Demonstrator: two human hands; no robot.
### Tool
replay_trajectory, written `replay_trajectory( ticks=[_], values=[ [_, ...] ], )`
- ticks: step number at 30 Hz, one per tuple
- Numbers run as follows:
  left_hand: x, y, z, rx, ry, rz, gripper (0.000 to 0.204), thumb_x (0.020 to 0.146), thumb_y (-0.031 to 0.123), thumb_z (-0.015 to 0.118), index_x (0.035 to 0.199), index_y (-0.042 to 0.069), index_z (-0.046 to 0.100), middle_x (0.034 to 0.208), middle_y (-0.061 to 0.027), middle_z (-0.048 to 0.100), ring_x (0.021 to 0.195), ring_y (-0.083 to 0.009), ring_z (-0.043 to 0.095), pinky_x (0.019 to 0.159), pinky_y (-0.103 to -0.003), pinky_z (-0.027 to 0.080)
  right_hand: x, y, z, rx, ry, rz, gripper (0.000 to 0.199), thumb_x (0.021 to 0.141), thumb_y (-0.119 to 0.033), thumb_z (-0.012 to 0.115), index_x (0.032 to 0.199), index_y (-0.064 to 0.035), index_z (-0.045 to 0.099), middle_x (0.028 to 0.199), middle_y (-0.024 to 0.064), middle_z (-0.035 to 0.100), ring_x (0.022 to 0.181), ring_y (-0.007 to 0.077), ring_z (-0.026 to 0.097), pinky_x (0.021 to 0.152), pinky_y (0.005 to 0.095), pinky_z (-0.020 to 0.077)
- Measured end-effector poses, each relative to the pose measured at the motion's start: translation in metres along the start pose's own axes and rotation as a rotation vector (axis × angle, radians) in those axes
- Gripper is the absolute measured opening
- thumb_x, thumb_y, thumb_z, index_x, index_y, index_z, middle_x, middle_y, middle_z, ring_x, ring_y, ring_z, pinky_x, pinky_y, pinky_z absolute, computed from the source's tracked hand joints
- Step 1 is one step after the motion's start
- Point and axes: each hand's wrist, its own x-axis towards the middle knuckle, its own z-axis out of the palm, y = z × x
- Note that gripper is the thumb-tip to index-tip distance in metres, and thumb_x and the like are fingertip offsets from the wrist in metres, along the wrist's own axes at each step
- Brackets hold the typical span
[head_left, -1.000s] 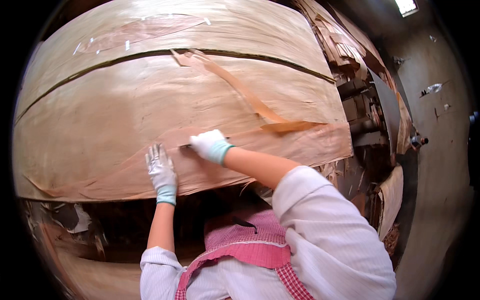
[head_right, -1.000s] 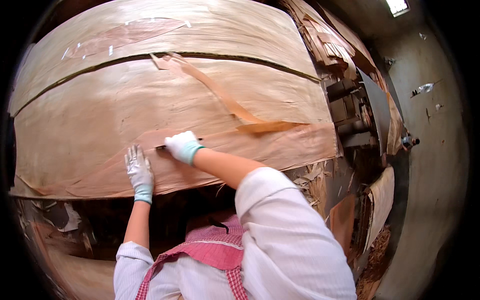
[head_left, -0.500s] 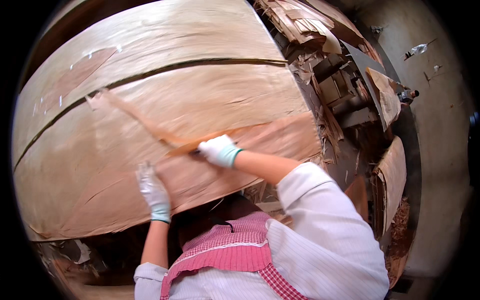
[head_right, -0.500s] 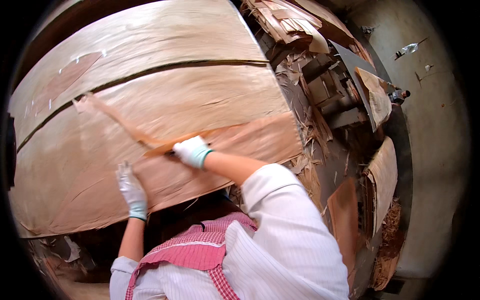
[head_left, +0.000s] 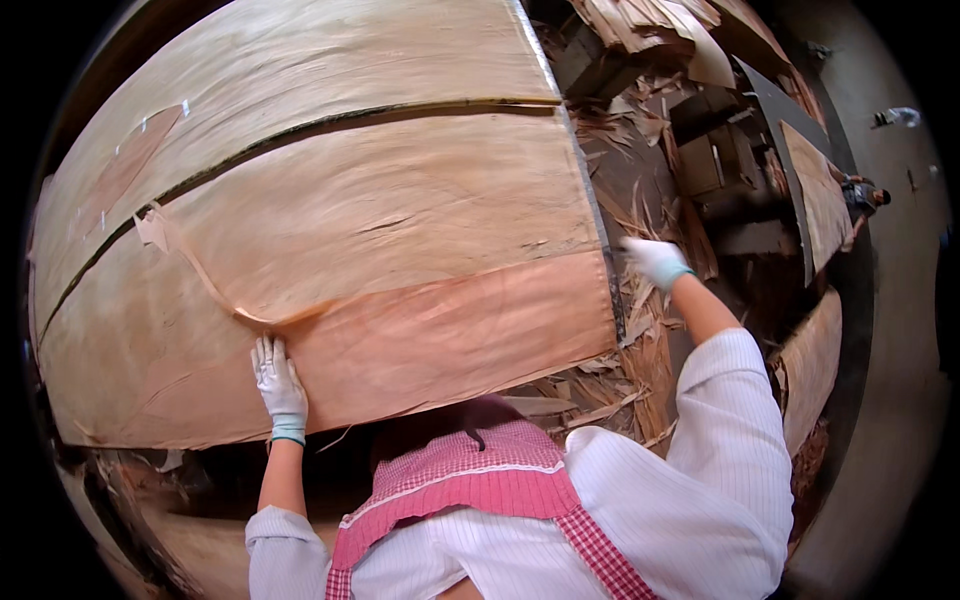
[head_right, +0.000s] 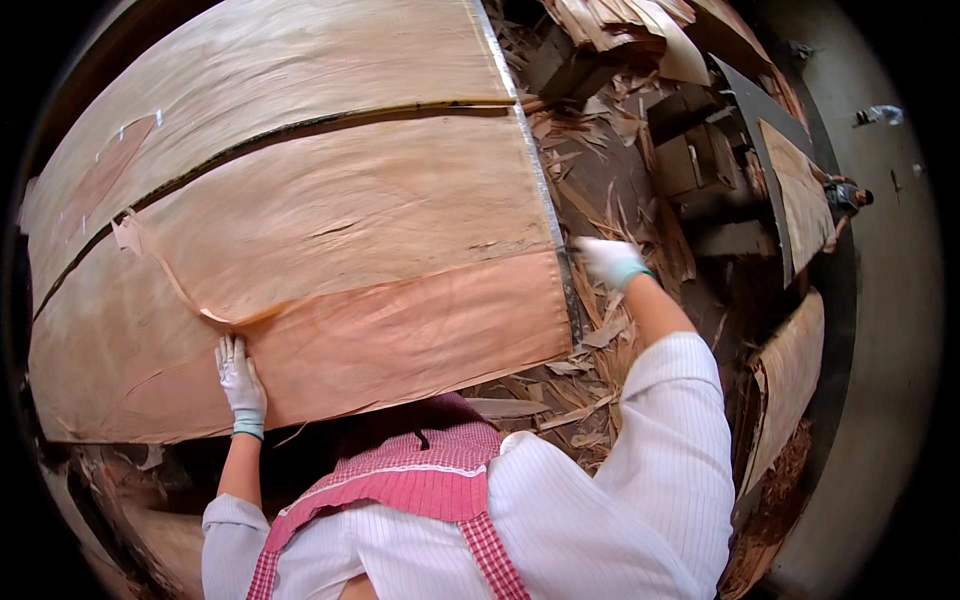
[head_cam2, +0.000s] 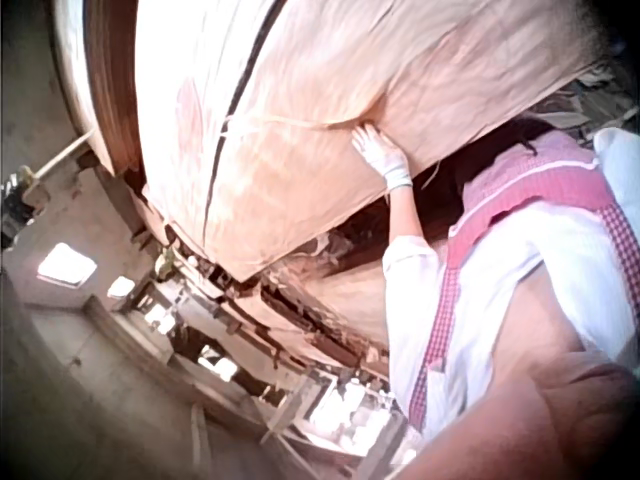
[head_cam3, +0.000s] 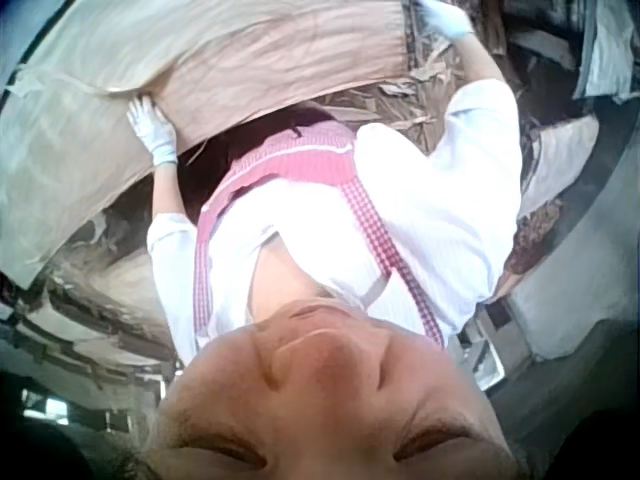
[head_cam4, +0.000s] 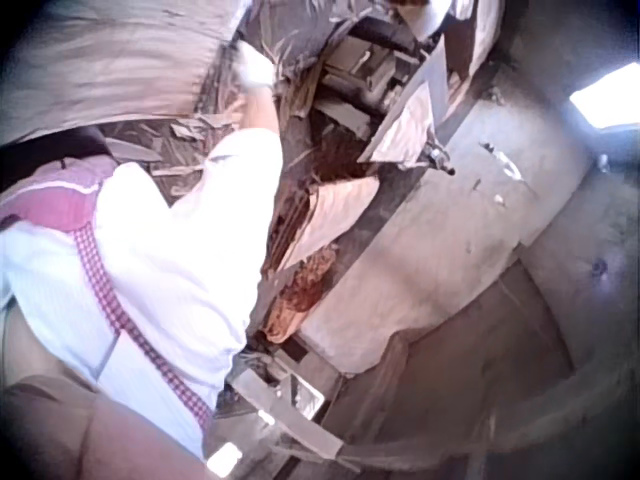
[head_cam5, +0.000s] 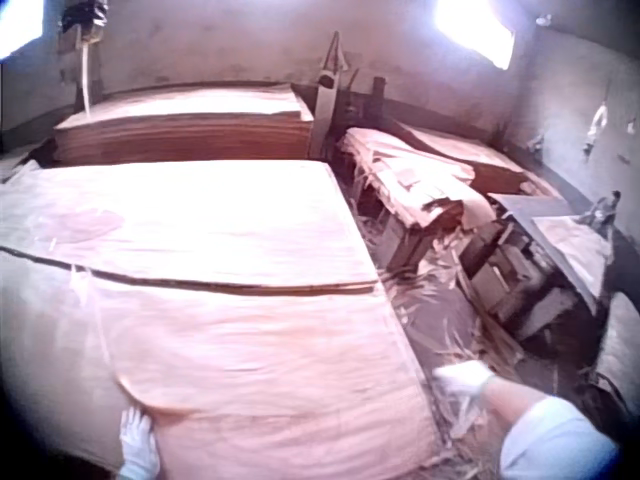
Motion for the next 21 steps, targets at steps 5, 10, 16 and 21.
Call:
replay_trajectory(
  ticks=[5, 10, 16, 21],
  values=[
    [-0.006, -0.003, -0.002, -0.089, 0.033, -0.046, 0.043, 0.085, 0.002, 0.052, 0.128, 0.000, 0.054, 0.136, -0.0228, 0.050, 0.130, -0.0396, 0.043, 0.112, -0.050, 0.029, -0.003, -0.018, 0.009, -0.070, 0.480, 0.499, 0.017, 0.086, -0.019, 0.057, 0.101, -0.0122, 0.061, 0.087, 0.0152, 0.066, 0.083, 0.0345, 0.065, 0.070, 0.0459, 0.0493],
    [0.019, 0.004, -0.031, -0.062, -0.105, -0.072, 0.036, 0.089, 0.015, 0.057, 0.123, 0.004, 0.053, 0.135, -0.0212, 0.049, 0.129, -0.0356, 0.043, 0.111, -0.046, 0.031, 0.018, -0.300, 0.015, 0.383, 0.570, -0.468, 0.015, 0.075, -0.009, 0.065, 0.089, -0.0092, 0.060, 0.083, 0.0098, 0.061, 0.079, 0.0289, 0.060, 0.068, 0.0427, 0.0482],
    [0.071, 0.029, -0.073, -0.092, -0.107, -0.078, 0.043, 0.081, 0.021, 0.066, 0.121, 0.010, 0.054, 0.131, -0.0123, 0.052, 0.107, -0.0307, 0.059, 0.086, -0.043, 0.051, 0.011, -0.433, 0.065, 0.178, 0.506, -0.564, 0.033, 0.064, -0.023, 0.075, 0.088, -0.0124, 0.055, 0.079, 0.0071, 0.056, 0.078, 0.0272, 0.057, 0.067, 0.0427, 0.0436],
    [0.110, -0.011, -0.053, 0.050, 0.047, -0.037, 0.009, 0.085, 0.017, 0.056, 0.083, 0.009, 0.059, 0.081, -0.0085, 0.061, 0.076, -0.0299, 0.064, 0.066, -0.042, 0.053, 0.010, -0.430, 0.075, 0.097, 0.570, -0.549, 0.031, 0.064, -0.019, 0.072, 0.089, -0.0109, 0.057, 0.084, 0.0094, 0.058, 0.082, 0.0296, 0.056, 0.071, 0.0445, 0.0422]
  ],
)
